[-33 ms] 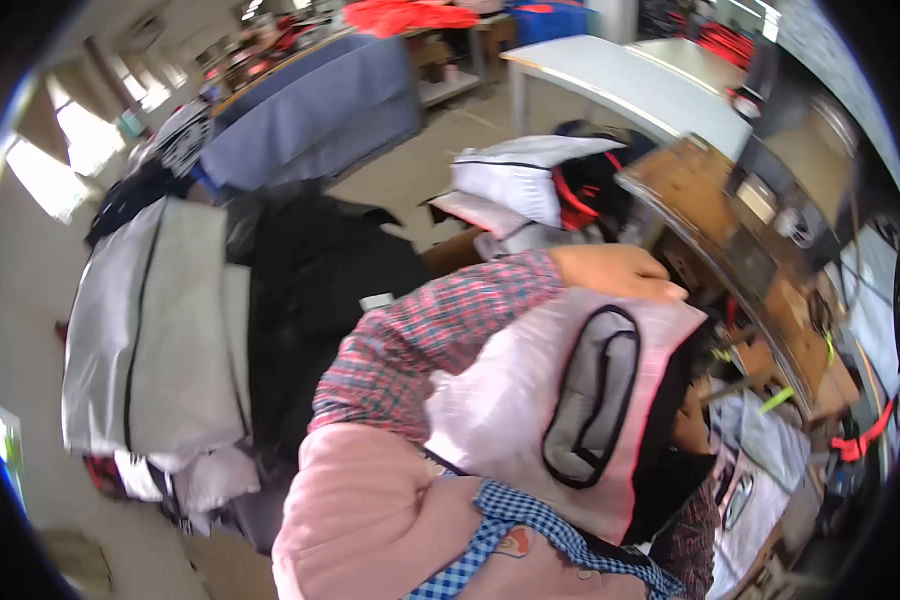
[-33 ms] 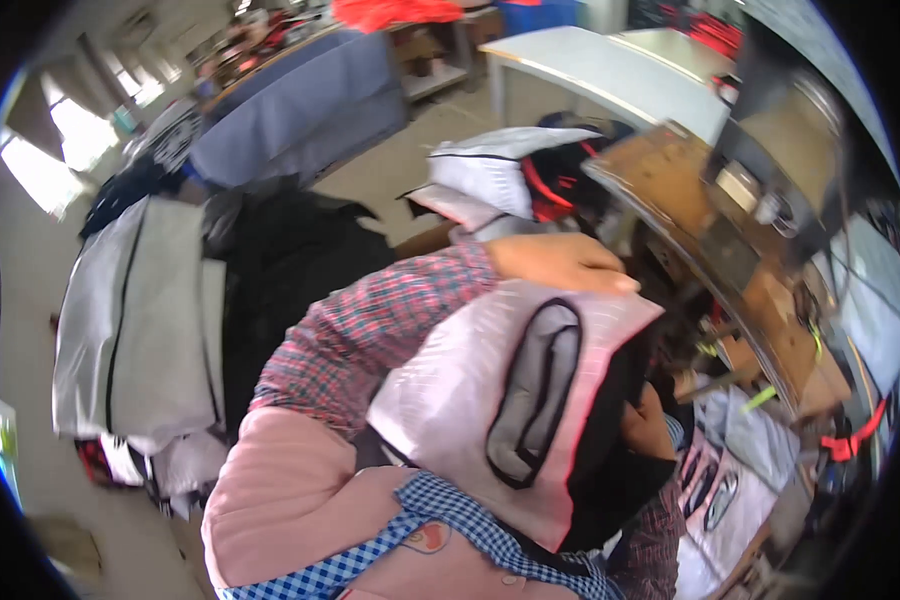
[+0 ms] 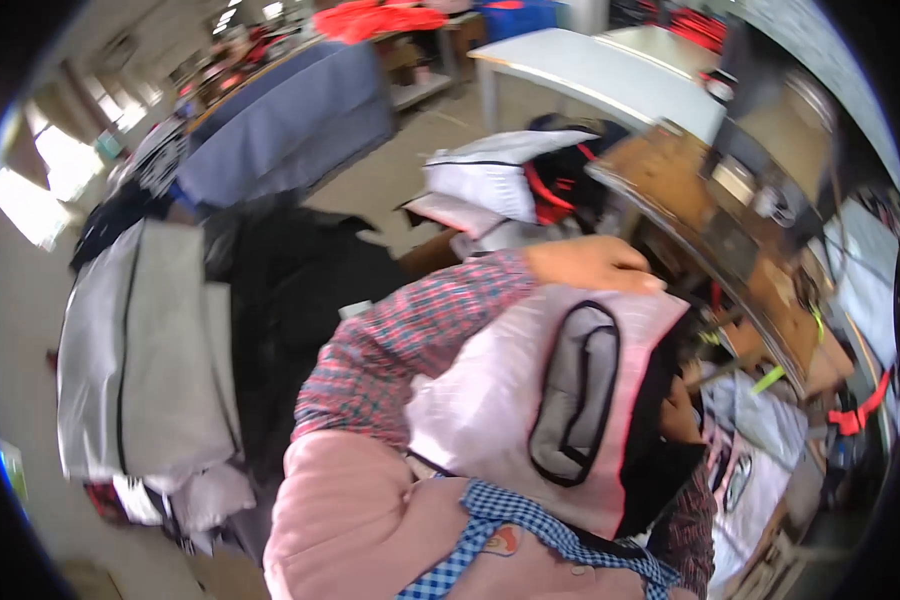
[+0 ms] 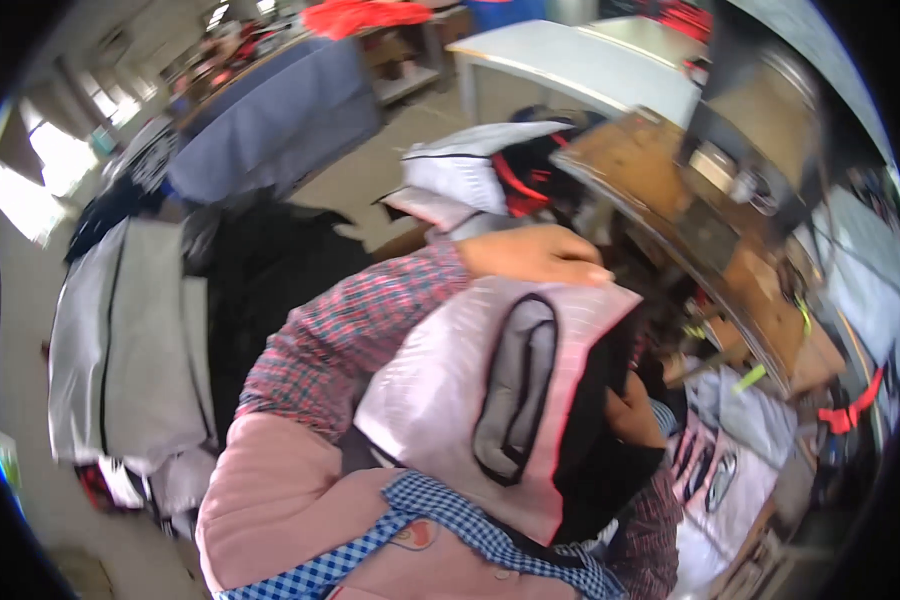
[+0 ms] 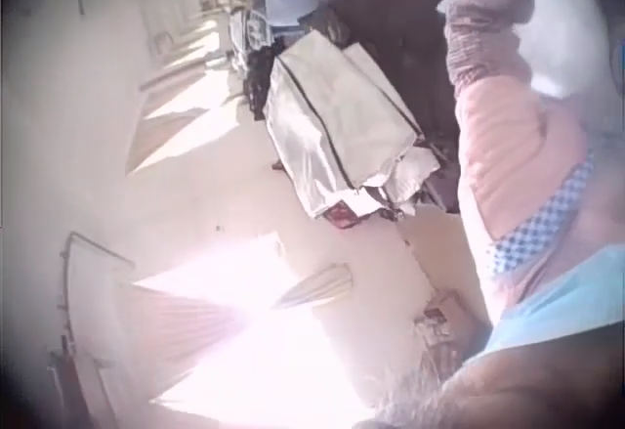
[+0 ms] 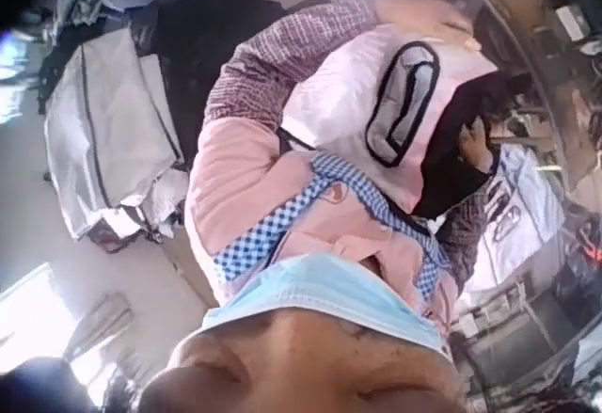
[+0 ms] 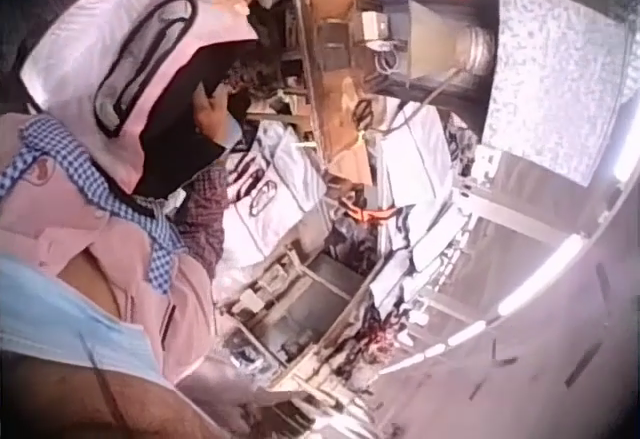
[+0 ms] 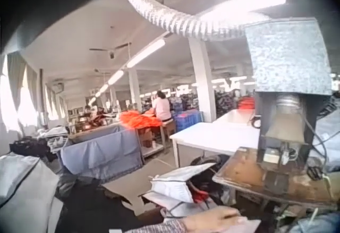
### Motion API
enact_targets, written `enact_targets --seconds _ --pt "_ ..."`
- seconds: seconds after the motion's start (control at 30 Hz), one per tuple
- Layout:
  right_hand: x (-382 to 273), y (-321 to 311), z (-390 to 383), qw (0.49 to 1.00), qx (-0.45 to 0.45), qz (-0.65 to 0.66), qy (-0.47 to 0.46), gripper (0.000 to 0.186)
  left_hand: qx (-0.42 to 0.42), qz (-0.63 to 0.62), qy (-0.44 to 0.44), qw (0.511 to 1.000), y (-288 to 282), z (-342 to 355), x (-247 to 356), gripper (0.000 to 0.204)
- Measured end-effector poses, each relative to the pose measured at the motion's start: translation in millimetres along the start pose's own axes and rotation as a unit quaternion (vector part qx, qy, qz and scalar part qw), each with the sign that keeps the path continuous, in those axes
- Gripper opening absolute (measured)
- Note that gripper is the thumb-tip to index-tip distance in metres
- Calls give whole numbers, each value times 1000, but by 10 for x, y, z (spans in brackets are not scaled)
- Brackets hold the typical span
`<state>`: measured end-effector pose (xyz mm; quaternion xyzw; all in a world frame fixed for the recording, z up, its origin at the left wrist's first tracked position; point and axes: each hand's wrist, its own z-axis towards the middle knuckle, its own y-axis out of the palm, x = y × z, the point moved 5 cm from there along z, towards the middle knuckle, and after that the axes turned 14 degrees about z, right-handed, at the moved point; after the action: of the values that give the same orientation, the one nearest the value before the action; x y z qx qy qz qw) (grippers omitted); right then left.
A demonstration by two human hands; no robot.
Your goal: Finishing the edges of white fabric bags using an industrial sewing machine.
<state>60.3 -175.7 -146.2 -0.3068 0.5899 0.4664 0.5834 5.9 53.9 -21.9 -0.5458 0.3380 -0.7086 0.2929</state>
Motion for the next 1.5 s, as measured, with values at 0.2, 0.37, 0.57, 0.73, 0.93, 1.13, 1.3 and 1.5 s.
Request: enact_targets --seconds 0.2,0.37,0.57,0.73,0.93,1.13,1.3,1.5 --pt "-346 -226 374 994 -75 -66 50 35 154 14 -1 988 51 301 -90 28" --pt "-1313 -771 447 992 72 -98 -32 43 157 46 -6 986 -49 926 274 23" --pt "-1362 -1311 964 978 204 -33 -19 35 112 59 -29 992 23 1416 131 27" --pt "-1380 -1490 1262 977 207 -54 -5 30 94 39 -38 994 -67 1633 -120 30" --pt "-1239 -1632 1510 979 197 28 36 24 64 -21 -55 996 -149 1891 -316 32" --pt "-1073 -1762 1754 957 191 216 40 20 66 -15 -44 997 -209 2155 -489 33" --pt "-987 -1836 1903 939 209 272 14 19 71 -10 -31 997 -201 2228 -595 34" --pt "-974 -1956 1993 933 236 268 -36 16 94 -21 -24 995 -184 2316 -669 33"
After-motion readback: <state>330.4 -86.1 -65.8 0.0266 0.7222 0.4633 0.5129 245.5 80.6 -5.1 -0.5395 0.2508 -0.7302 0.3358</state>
